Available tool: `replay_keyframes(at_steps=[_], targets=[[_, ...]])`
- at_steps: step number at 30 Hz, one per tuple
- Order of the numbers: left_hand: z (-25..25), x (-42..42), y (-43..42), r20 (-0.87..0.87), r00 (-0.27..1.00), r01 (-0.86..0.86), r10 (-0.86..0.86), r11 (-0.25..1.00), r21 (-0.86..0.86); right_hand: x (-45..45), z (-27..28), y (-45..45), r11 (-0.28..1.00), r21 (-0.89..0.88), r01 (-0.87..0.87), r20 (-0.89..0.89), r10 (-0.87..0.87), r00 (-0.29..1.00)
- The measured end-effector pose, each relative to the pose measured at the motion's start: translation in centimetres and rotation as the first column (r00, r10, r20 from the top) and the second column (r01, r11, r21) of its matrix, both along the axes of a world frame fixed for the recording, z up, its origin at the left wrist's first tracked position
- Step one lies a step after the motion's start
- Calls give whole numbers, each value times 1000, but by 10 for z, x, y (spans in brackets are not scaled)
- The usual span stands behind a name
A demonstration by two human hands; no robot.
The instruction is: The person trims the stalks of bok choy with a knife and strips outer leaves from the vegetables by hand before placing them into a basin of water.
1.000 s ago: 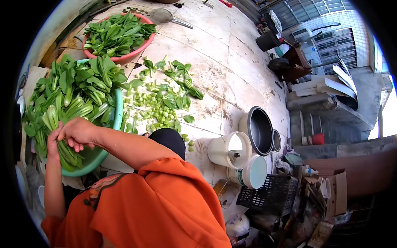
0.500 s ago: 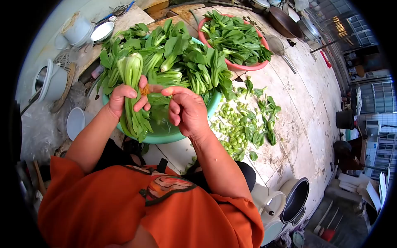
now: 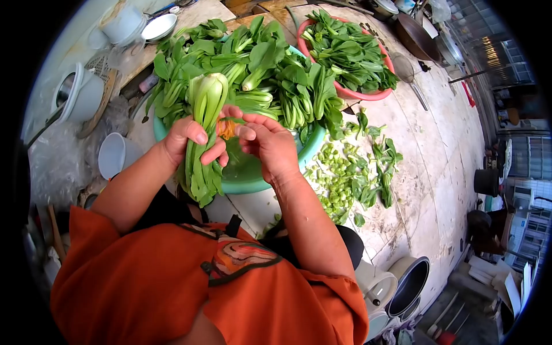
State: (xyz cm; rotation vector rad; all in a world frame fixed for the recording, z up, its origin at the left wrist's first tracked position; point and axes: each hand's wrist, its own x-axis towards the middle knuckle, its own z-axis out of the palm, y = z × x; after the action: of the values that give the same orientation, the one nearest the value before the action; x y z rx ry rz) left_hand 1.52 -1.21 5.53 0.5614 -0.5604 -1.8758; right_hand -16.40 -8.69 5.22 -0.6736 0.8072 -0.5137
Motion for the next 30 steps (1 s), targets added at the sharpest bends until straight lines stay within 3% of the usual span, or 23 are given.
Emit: replay_keyframes(at_steps=[2, 4, 6, 12, 18, 20, 22, 24, 26, 30], targets=[[3, 0, -2, -2, 1000, -5, 5, 1000, -12, -1, 3, -2, 969, -237, 65, -224, -120, 967], [7, -2, -1, 54, 991, -124, 125, 992, -30, -2, 4, -3, 963, -266, 38, -238, -104, 966], [8, -1, -2, 62, 985, -158, 160, 987, -34, -3, 5, 2, 974, -206, -97, -260, 41, 965], [8, -11, -3, 219, 971, -93, 101, 995, -47, 8, -2, 11, 982, -177, -64, -173, 33, 984], [7, -7, -2, 185, 978, -86, 98, 994, -72, 10, -3, 15, 998, -62, 7, -143, -16, 990], [3, -2, -4, 153, 983, -92, 104, 992, -85, 7, 0, 14, 989, -73, 128, -55, -132, 990], [-1, 6, -8, 175, 950, -255, 259, 966, -42, -2, -1, 5, 987, -77, 140, 24, -138, 990], [-7, 16, -12, 153, 940, -309, 305, 951, 3, -6, 4, -2, 966, -51, 254, 90, -249, 964], [-11, 19, -13, 273, 905, -368, 327, 923, 114, -9, 6, -5, 966, -65, 249, 79, -244, 967], [-7, -3, -8, 434, 873, -252, 223, 968, 9, -8, 4, 0, 993, -87, 81, 69, -75, 995]])
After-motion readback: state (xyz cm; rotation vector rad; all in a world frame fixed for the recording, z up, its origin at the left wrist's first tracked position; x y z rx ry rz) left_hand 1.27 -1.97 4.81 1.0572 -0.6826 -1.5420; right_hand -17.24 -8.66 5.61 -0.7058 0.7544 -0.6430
